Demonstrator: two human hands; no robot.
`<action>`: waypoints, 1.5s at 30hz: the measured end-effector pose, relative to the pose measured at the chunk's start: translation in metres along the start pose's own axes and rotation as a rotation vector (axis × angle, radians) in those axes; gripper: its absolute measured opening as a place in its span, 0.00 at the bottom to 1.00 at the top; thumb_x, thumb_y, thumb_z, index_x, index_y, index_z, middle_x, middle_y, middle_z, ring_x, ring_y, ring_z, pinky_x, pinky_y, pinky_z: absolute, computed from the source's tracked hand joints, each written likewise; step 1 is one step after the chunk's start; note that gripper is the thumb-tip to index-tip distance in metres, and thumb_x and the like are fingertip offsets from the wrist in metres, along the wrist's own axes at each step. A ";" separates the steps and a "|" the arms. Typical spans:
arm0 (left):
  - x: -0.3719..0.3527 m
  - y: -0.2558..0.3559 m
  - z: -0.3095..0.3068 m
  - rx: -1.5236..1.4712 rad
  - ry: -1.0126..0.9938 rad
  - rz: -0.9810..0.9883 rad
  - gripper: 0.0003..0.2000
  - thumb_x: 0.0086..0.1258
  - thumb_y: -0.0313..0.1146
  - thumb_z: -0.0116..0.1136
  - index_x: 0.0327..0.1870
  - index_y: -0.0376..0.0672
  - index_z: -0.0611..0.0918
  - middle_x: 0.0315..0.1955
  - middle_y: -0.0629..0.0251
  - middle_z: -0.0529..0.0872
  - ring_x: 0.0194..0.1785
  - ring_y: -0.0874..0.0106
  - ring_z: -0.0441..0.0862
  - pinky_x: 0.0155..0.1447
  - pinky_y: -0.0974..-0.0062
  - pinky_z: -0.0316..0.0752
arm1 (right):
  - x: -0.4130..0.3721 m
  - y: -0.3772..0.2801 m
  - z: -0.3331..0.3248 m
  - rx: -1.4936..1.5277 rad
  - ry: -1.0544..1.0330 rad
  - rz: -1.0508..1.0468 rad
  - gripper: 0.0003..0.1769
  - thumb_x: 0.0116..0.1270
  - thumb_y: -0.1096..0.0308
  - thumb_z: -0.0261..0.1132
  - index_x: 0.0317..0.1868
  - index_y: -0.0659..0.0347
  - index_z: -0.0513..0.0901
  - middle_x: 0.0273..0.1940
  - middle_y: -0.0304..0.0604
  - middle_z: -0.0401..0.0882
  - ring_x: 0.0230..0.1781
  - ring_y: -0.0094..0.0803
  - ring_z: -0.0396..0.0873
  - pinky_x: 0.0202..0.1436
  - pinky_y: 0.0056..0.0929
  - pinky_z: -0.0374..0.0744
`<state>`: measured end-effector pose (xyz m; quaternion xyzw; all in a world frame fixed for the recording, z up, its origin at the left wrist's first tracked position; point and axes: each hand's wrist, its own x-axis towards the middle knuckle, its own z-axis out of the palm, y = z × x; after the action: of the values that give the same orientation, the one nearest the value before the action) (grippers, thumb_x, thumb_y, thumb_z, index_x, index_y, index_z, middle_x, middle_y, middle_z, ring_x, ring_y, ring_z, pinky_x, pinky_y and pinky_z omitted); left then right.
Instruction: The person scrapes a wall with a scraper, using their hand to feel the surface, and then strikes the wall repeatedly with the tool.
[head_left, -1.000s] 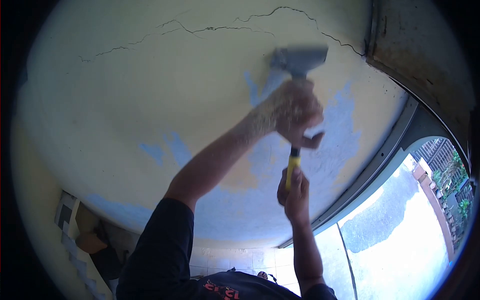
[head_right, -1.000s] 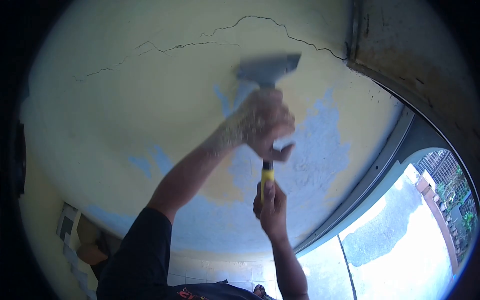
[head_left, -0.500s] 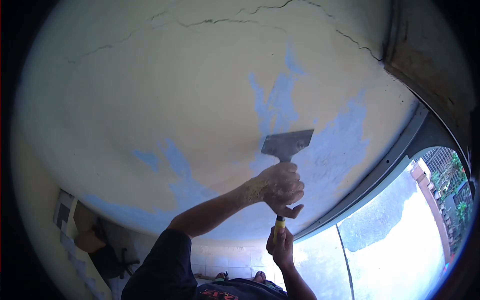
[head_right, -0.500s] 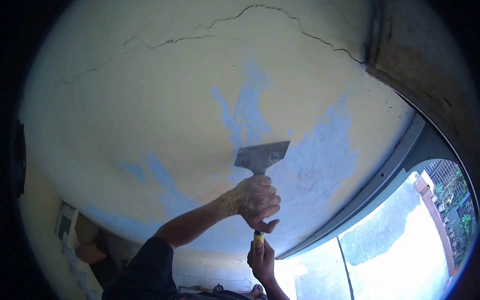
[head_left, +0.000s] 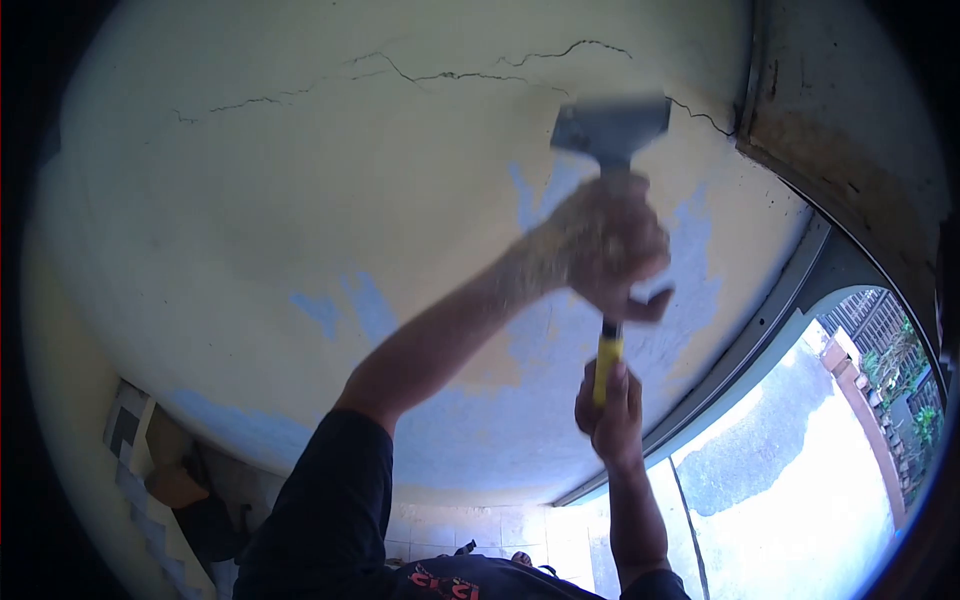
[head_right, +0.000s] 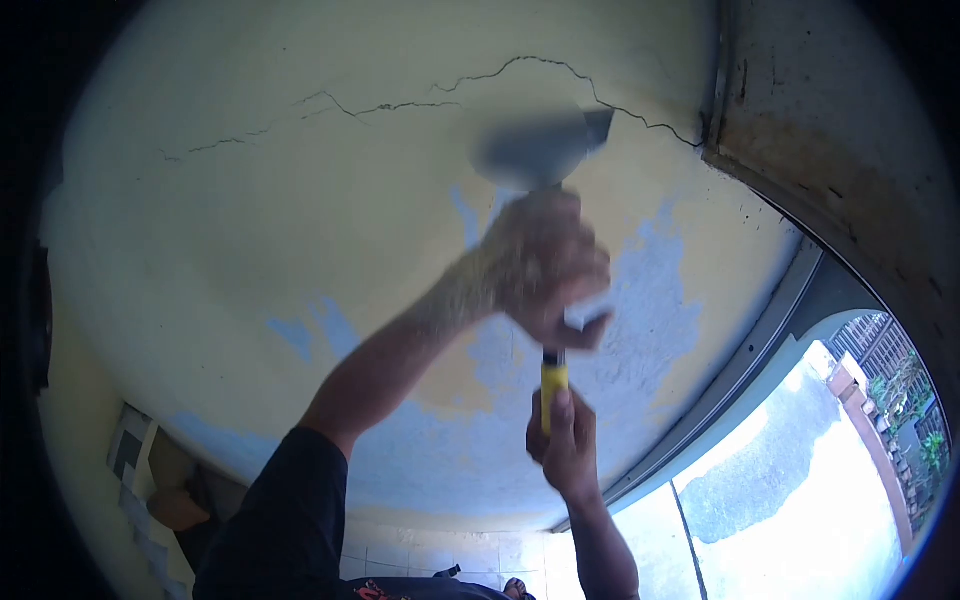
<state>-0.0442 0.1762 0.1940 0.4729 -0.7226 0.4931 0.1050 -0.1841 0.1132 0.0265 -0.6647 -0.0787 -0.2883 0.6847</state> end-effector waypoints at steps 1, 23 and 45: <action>-0.008 0.017 0.004 -0.059 0.022 -0.004 0.16 0.49 0.48 0.60 0.11 0.53 0.70 0.12 0.74 0.72 0.17 0.71 0.71 0.30 0.67 0.66 | -0.018 0.004 0.001 0.021 0.021 0.089 0.30 0.76 0.39 0.43 0.33 0.59 0.70 0.14 0.30 0.64 0.09 0.15 0.61 0.12 0.17 0.58; -0.013 -0.007 0.022 -0.040 -0.047 -0.074 0.13 0.45 0.43 0.61 0.12 0.52 0.71 0.12 0.72 0.72 0.17 0.68 0.72 0.31 0.67 0.66 | 0.001 0.000 0.014 0.074 0.113 0.115 0.26 0.77 0.43 0.45 0.32 0.58 0.68 0.15 0.27 0.60 0.11 0.13 0.58 0.13 0.16 0.58; -0.016 -0.012 0.012 -0.103 -0.040 -0.037 0.15 0.45 0.45 0.61 0.11 0.51 0.70 0.12 0.72 0.72 0.17 0.66 0.71 0.30 0.66 0.66 | -0.004 -0.003 0.034 0.043 0.178 0.192 0.27 0.78 0.43 0.43 0.30 0.57 0.67 0.14 0.28 0.59 0.10 0.15 0.59 0.13 0.17 0.58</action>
<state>-0.0226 0.1749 0.1859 0.4898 -0.7403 0.4435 0.1239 -0.1796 0.1472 0.0305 -0.6260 0.0400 -0.2776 0.7276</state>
